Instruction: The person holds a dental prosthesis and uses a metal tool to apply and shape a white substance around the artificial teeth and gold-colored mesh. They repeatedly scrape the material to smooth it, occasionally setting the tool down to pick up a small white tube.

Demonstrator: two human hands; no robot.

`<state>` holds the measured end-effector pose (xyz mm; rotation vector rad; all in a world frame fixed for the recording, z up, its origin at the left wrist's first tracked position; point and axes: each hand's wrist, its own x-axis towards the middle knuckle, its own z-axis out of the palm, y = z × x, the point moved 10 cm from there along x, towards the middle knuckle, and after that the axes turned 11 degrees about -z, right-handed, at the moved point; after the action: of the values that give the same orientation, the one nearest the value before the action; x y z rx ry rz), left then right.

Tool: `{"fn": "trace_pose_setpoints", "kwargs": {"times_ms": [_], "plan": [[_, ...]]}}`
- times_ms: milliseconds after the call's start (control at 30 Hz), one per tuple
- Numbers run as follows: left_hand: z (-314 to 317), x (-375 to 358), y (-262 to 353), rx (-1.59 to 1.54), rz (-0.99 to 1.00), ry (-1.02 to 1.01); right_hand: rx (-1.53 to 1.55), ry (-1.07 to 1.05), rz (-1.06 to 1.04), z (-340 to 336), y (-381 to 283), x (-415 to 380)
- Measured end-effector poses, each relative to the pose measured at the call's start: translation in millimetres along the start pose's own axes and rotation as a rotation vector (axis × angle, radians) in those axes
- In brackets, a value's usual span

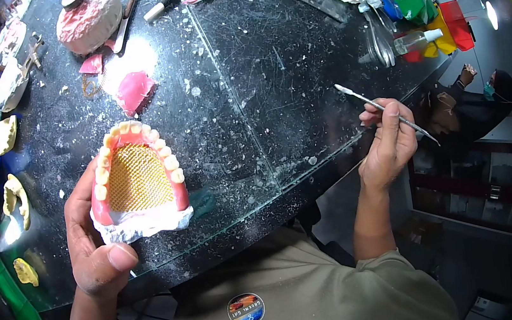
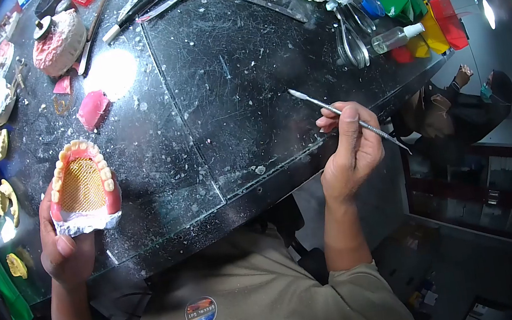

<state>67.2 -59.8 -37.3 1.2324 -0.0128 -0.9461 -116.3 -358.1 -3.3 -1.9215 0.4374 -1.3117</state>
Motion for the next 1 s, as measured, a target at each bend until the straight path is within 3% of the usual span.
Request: {"fn": "trace_pose_setpoints", "kwargs": {"times_ms": [267, 500, 533, 700, 833, 1000], "plan": [[-1, -1, 0, -0.01, 0.005, -0.006, -0.008, 0.008, 0.027, 1, 0, 0], [11, 2, 0, -0.113, 0.023, -0.203, 0.029, 0.006, 0.122, 1, 7, -4], [9, 2, -3, -0.029, -0.039, -0.096, 0.053, 0.031, 0.127, 0, 8, -3], [16, 2, 0, -0.051, -0.069, -0.149, 0.019, -0.028, 0.129, 8, 1, -2], [15, 1, 1, -0.047, -0.069, -0.16, 0.246, -0.013, 0.042, 36, -35, 4], [16, 0, 2, -0.031, -0.059, -0.162, 0.516, -0.345, -0.165, 116, -112, 10]]}}
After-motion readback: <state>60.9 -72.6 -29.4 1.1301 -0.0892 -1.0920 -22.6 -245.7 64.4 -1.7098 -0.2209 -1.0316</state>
